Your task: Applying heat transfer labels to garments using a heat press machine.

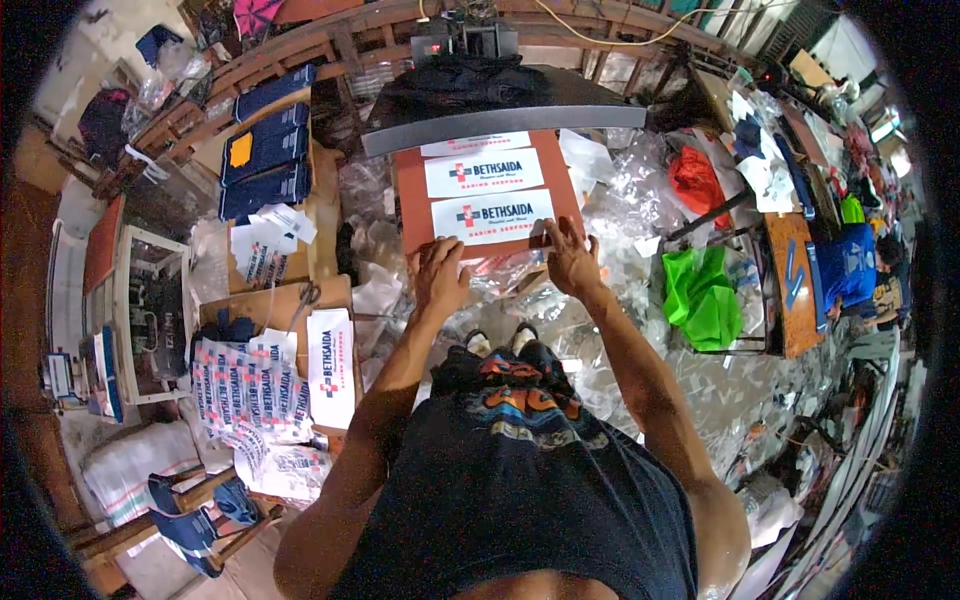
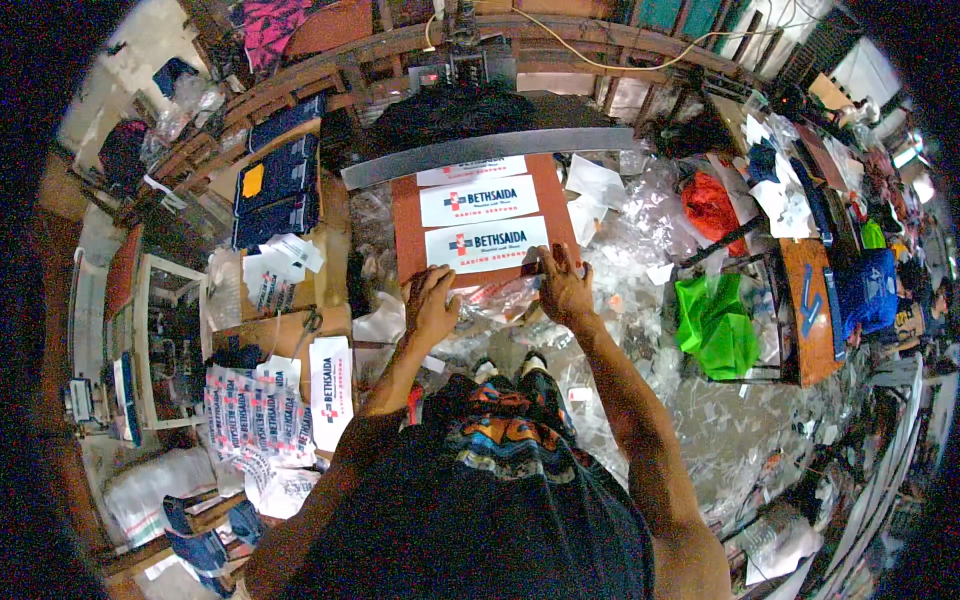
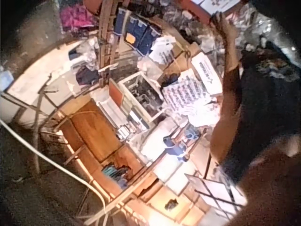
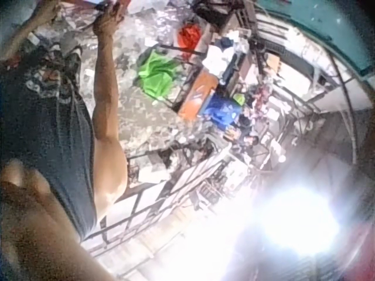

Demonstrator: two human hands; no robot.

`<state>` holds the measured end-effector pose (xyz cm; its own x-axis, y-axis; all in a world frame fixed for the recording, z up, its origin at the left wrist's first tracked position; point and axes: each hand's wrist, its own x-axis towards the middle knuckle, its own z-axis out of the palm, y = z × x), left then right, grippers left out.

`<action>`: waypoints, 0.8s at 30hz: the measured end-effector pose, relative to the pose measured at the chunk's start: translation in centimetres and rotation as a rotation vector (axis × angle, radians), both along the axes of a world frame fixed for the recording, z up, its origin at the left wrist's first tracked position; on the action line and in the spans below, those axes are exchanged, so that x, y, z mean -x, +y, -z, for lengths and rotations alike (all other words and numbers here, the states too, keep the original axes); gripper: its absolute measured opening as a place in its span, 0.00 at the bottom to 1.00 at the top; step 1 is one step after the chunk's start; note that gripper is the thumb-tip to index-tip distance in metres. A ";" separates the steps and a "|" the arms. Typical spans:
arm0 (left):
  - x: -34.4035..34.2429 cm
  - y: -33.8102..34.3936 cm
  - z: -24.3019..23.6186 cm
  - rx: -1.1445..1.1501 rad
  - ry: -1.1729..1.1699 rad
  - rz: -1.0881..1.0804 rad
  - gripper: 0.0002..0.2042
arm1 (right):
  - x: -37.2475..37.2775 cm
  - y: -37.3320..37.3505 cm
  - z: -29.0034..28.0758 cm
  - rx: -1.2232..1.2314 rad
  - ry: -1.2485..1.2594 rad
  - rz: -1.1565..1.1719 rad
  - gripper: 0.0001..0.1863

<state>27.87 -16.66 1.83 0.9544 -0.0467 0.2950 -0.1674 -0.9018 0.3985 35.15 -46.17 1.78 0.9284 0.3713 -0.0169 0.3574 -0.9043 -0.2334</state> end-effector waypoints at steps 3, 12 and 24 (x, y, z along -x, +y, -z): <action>0.0 0.0 -0.1 -0.004 -0.044 0.005 0.25 | 0.1 0.1 -0.5 0.003 0.037 0.014 0.42; 0.0 -0.1 -0.4 0.023 -0.026 0.028 0.23 | -0.2 -0.3 -0.2 0.013 0.031 -0.021 0.40; 0.6 0.4 -2.5 0.118 -0.151 -0.017 0.14 | -3.8 -1.3 -6.0 -0.293 0.188 -0.238 0.27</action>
